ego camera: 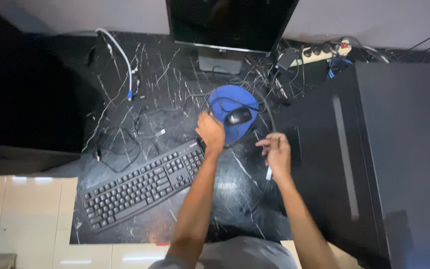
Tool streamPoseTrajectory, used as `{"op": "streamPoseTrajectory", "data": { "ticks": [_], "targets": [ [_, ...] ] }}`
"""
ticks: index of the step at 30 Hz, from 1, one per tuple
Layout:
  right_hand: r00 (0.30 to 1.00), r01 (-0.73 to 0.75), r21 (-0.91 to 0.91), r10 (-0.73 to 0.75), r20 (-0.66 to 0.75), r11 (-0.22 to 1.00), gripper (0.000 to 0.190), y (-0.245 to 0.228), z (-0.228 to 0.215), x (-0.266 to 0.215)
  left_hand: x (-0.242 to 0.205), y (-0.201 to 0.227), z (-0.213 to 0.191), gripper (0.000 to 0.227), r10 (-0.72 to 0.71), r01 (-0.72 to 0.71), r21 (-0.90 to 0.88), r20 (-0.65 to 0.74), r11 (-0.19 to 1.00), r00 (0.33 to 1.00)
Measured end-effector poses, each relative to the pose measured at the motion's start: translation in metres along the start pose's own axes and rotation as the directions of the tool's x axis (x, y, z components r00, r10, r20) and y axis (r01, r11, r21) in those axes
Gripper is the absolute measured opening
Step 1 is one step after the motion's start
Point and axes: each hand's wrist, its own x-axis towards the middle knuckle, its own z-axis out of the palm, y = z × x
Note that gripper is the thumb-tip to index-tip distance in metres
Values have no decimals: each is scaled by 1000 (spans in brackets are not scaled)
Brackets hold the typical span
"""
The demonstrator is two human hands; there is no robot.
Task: The person packs a computer motherboard into a white box, wrapping it in bubble wrap and placing it inside with other accessories. They then close the box and move to a computer desk to organize a mouse and keyboard cables.
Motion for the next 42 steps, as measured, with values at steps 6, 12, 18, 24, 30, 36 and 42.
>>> {"op": "streamPoseTrajectory", "data": {
  "ticks": [6, 12, 18, 24, 30, 36, 42],
  "targets": [
    [967, -163, 248, 105, 231, 955, 63, -58, 20, -18, -121, 5, -29, 13, 671, -624, -267, 155, 735, 725],
    [983, -58, 177, 88, -162, 982, 35, 19, 11, -2, -52, -23, -17, 27, 281, -168, -251, 533, 953, 798],
    [977, -44, 156, 74, -198, 987, 39, 23, -6, 1, 43, 9, -18, 107, 433, -434, -64, 283, 899, 856],
    [964, -141, 222, 185, -192, 965, 41, 30, -3, -3, 33, 15, 6, 125, 560, -618, -21, 445, 786, 698],
    [966, -152, 258, 199, -167, 954, 44, 26, -6, -4, 6, 4, 15, 84, 612, -708, 59, 455, 704, 647],
    [962, -119, 333, 191, -194, 935, 43, 17, -4, -2, 8, -3, 24, 68, 698, -830, 280, 450, 482, 557],
    [972, -41, 397, 128, -195, 917, 40, 20, 7, 13, 2, -31, -48, 68, 790, -865, 195, 353, 462, 501]
  ]
}}
